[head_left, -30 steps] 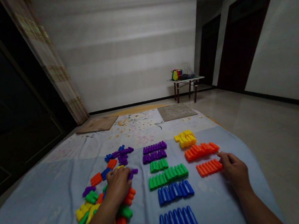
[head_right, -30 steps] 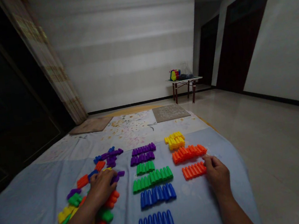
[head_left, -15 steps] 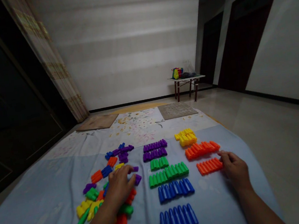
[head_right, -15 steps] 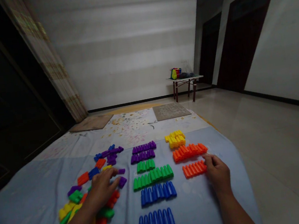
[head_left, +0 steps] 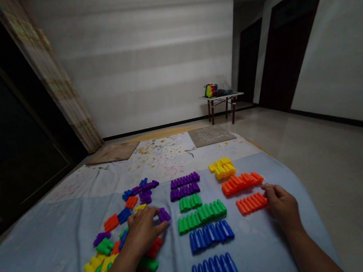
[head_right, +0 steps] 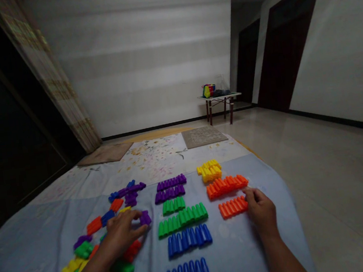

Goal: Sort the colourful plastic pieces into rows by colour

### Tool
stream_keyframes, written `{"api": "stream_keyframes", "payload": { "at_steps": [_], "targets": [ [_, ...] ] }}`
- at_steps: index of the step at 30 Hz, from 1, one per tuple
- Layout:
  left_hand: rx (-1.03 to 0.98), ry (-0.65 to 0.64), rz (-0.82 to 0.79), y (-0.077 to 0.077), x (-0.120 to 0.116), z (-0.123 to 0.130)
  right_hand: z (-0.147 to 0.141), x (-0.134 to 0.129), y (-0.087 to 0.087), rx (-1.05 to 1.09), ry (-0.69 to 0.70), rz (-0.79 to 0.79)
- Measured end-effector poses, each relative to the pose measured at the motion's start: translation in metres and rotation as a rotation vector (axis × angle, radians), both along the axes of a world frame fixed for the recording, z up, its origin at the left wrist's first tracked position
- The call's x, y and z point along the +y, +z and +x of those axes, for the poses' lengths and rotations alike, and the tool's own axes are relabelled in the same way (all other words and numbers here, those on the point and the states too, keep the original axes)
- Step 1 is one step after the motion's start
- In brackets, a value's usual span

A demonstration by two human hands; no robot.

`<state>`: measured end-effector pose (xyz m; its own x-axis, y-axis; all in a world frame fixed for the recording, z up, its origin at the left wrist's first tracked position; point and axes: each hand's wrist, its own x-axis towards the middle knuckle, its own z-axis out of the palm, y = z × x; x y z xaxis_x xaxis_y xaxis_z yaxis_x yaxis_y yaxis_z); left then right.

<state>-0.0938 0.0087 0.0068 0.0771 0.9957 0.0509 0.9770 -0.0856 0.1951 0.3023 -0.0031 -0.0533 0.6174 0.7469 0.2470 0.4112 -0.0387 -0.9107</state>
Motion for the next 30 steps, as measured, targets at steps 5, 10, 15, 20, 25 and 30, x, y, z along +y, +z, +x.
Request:
{"api": "stream_keyframes", "payload": {
  "at_steps": [5, 10, 15, 20, 25, 30],
  "targets": [
    [-0.076, -0.005, 0.047, 0.021, 0.044, 0.032, -0.001, 0.001, 0.001, 0.011, -0.006, 0.0],
    [-0.075, -0.026, 0.01, 0.016, 0.099, 0.069, -0.001, 0.001, 0.001, 0.033, 0.0, 0.005],
    [-0.045, -0.03, -0.077, -0.001, 0.132, 0.086, 0.0, 0.003, -0.002, 0.073, 0.006, 0.023],
    [-0.025, -0.03, -0.141, -0.006, 0.146, 0.094, -0.001, 0.003, 0.0, 0.074, 0.011, 0.018],
    [-0.051, -0.019, -0.138, -0.01, 0.149, 0.097, -0.004, 0.0, 0.006, 0.053, 0.013, 0.022],
    [-0.103, -0.031, -0.06, -0.015, 0.148, 0.099, -0.004, 0.001, 0.004, 0.067, 0.011, 0.014]
  ]
}}
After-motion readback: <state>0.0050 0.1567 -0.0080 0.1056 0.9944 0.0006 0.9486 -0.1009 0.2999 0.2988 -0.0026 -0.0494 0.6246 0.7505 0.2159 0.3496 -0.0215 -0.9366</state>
